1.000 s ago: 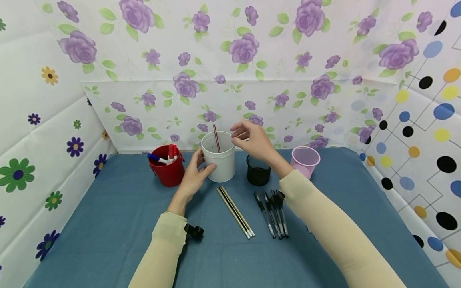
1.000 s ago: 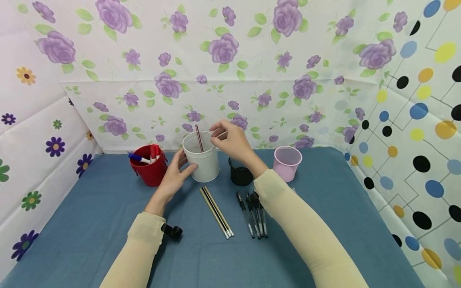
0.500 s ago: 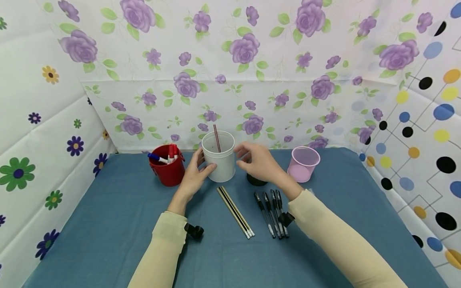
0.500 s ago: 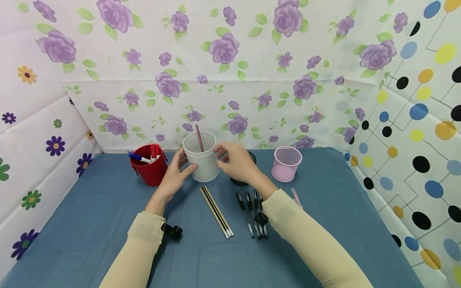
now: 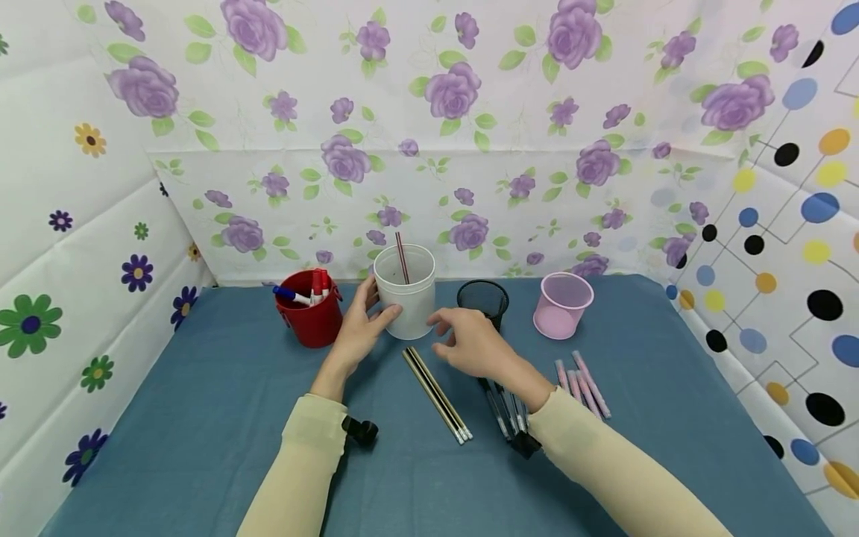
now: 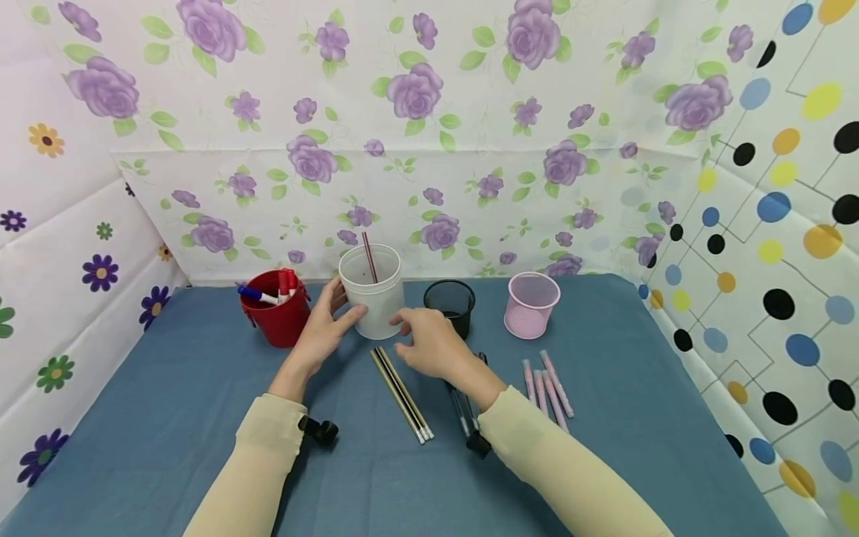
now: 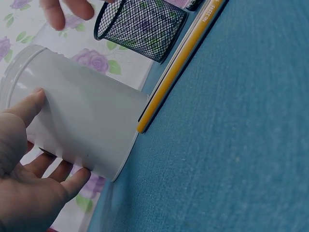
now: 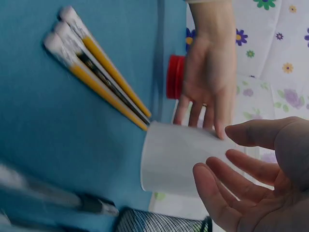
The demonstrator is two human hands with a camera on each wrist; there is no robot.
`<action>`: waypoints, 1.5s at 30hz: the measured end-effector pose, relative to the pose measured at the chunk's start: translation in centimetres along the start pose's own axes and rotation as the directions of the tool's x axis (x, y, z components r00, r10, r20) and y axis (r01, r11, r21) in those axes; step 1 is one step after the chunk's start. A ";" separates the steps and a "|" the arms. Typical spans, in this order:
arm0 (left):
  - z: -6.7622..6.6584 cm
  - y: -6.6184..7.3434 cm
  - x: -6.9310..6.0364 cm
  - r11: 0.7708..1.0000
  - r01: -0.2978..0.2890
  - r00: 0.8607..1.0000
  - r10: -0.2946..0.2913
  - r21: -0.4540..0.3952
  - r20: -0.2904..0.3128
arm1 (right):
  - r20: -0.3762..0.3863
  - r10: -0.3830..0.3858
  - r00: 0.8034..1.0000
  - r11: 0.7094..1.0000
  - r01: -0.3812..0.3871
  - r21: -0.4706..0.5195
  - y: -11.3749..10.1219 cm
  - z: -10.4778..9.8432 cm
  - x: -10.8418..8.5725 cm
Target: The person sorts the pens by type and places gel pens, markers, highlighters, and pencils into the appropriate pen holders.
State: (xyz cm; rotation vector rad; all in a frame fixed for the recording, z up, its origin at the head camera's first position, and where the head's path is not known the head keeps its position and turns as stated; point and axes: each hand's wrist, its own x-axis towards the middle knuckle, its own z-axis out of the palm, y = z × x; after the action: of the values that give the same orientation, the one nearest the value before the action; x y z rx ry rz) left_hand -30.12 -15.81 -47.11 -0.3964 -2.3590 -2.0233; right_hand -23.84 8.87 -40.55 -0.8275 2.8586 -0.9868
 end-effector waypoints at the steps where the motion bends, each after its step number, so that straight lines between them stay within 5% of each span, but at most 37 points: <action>1: 0.0 0.0 0.0 1.000 0.001 1.000 -0.001 -0.004 0.000 | 0.005 0.006 1.000 1.000 -0.006 0.002 -0.1 0.3 -0.1; 13: 0.1 1.6 -0.3 0.999 0.039 0.999 -0.039 -0.020 0.020 | 0.042 0.062 0.997 0.997 -0.059 -0.057 -1.0 3.8 -1.2; 23: -0.1 -0.1 0.0 1.000 0.002 1.000 -0.002 0.004 -0.008 | 0.060 0.116 0.991 0.990 -0.111 -0.087 -1.9 5.9 -1.5; 32: -0.1 -0.3 0.3 1.000 0.004 1.000 -0.004 0.005 -0.005 | 0.030 0.110 0.994 0.972 -0.101 -0.212 -2.1 7.2 -1.6; 45: -0.1 -0.3 0.2 1.000 -0.001 1.000 0.001 0.015 -0.008 | 0.055 0.157 0.986 0.961 -0.139 -0.240 -2.4 7.5 -1.6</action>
State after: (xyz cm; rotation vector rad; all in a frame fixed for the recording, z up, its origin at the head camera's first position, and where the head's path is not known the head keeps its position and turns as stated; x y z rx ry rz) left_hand -30.43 -15.96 -47.38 -0.3882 -2.3669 -2.0021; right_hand -19.98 3.76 -45.43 -0.6326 2.9586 -0.5959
